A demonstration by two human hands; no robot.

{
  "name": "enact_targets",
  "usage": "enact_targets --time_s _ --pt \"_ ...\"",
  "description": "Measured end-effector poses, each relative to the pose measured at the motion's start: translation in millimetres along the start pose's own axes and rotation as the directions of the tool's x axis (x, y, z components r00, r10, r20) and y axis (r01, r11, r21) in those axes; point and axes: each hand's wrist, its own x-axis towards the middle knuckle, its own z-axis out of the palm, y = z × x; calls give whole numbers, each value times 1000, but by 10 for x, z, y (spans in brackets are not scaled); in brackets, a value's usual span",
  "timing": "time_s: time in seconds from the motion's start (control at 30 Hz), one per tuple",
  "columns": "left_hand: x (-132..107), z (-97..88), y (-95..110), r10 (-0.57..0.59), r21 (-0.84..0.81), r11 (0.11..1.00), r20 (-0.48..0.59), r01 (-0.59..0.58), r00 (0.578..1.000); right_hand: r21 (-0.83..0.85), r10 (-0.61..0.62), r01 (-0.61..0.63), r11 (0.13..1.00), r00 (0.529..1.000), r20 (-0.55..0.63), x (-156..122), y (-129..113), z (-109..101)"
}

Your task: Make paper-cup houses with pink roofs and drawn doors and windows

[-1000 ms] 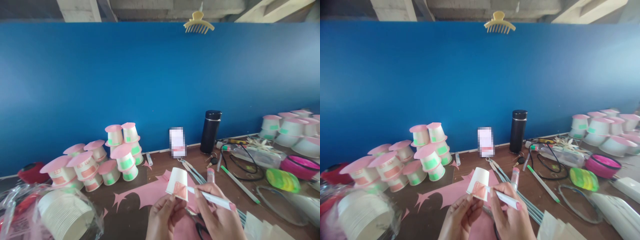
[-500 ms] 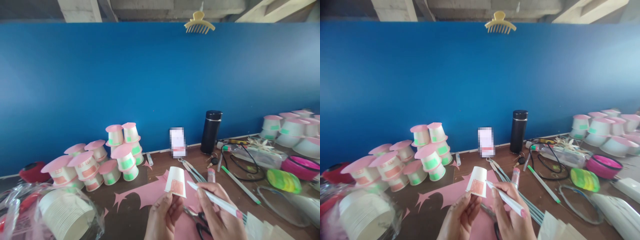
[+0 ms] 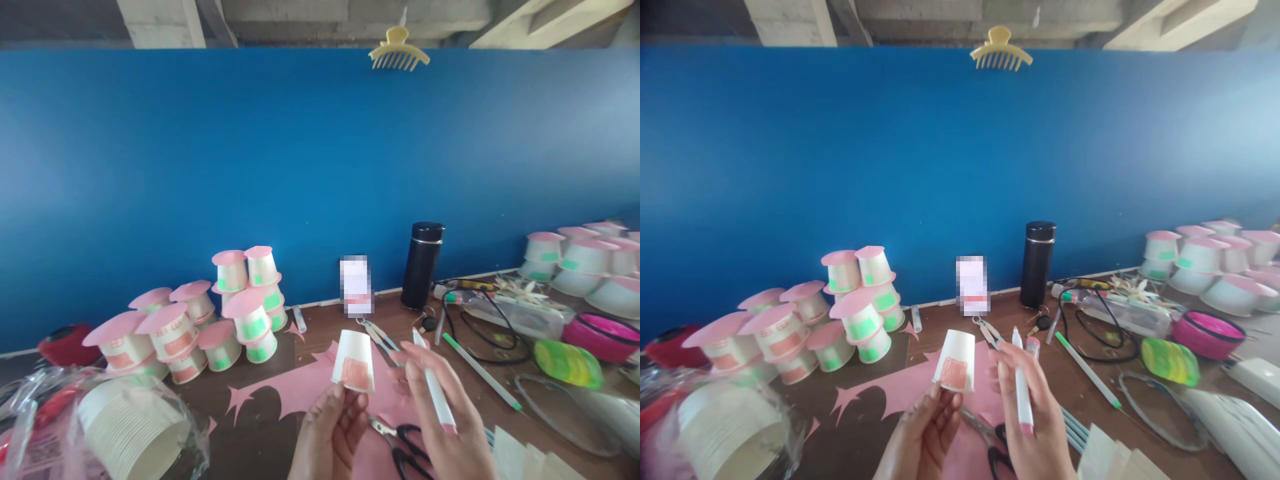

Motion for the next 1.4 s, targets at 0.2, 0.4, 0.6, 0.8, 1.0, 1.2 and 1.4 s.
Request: enact_targets --time_s 0.2,0.4,0.6,0.8,1.0,1.2,1.4 --pt "-29 -30 -15 -109 127 988 176 87 978 339 432 -458 822 889 153 83 136 9" --pt "-34 -46 -37 -196 230 962 220 144 956 499 518 -584 641 808 280 79 135 81" --pt "-6 -70 -100 -150 198 976 296 93 943 535 537 -576 618 807 248 88 72 113" --pt "24 -72 -154 -147 164 984 483 75 863 429 479 -588 686 809 342 2 64 129" --pt "136 -162 -225 -92 167 986 518 4 851 318 415 -533 784 831 370 -24 -9 118" --pt "136 -172 -221 -110 159 986 403 49 909 206 356 -438 875 871 337 0 -22 77" --pt "-45 -22 -130 -113 152 986 351 63 930 156 299 -315 936 947 116 59 90 -32"
